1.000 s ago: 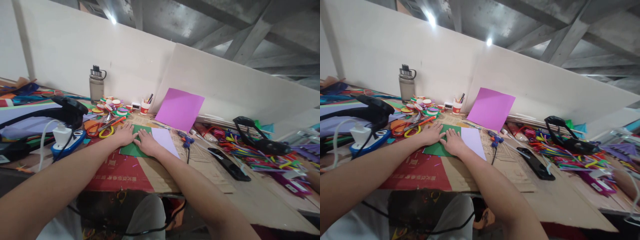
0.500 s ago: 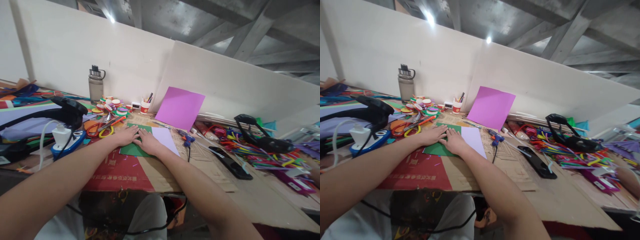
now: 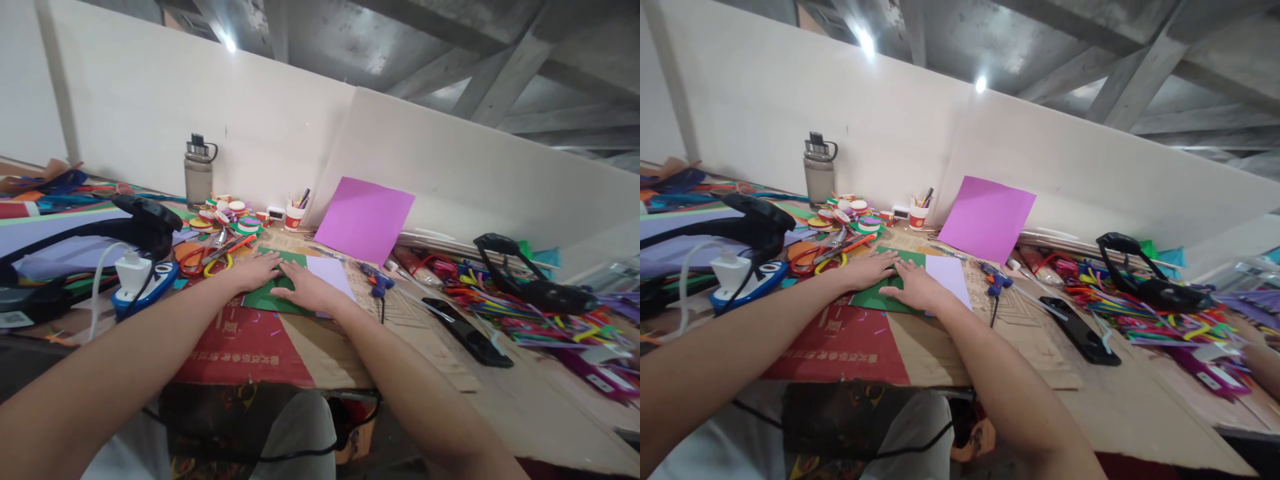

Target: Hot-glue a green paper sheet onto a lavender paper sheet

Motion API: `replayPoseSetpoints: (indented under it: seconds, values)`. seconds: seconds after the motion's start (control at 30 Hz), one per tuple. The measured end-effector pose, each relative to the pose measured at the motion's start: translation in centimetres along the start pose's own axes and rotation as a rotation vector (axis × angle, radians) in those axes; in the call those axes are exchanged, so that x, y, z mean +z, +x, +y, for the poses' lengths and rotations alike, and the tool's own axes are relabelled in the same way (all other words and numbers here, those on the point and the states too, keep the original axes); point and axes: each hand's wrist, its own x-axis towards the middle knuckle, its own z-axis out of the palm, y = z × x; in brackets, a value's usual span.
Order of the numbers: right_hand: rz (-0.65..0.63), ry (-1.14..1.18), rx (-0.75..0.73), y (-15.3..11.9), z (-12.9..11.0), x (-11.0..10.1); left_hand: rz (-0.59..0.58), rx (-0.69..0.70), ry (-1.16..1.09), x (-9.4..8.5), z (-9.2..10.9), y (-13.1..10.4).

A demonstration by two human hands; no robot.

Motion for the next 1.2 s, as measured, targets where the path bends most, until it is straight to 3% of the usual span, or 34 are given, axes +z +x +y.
replayPoseSetpoints:
  seconds: [0.17,0.33,0.5,0.8,1.0,1.2]
  values:
    - [-0.047,0.032,-0.066,-0.3,-0.4,-0.5,0.061,0.020,-0.021,-0.6,0.0,-0.2]
    - [-0.114,0.003,-0.043,-0.9,-0.6,-1.1,0.069,-0.012,-0.042,-0.9,-0.1,-0.2]
    - [-0.096,-0.012,-0.037,-1.2,-0.8,-1.5,0.096,-0.032,-0.131,-0.7,-0.5,0.1]
    - [-0.143,-0.095,-0.072,-1.4,-1.0,-3.3,0.245,-0.160,-0.269,-1.6,-0.3,-0.2]
    - [-0.152,-0.087,-0.106,-1.6,-1.2,-3.8,0.258,-0.126,-0.317,-1.3,-0.7,-0.1]
    - [-0.025,-0.206,-0.051,-2.0,-2.7,-4.0,0.301,-0.180,-0.443,-1.3,-0.8,0.2]
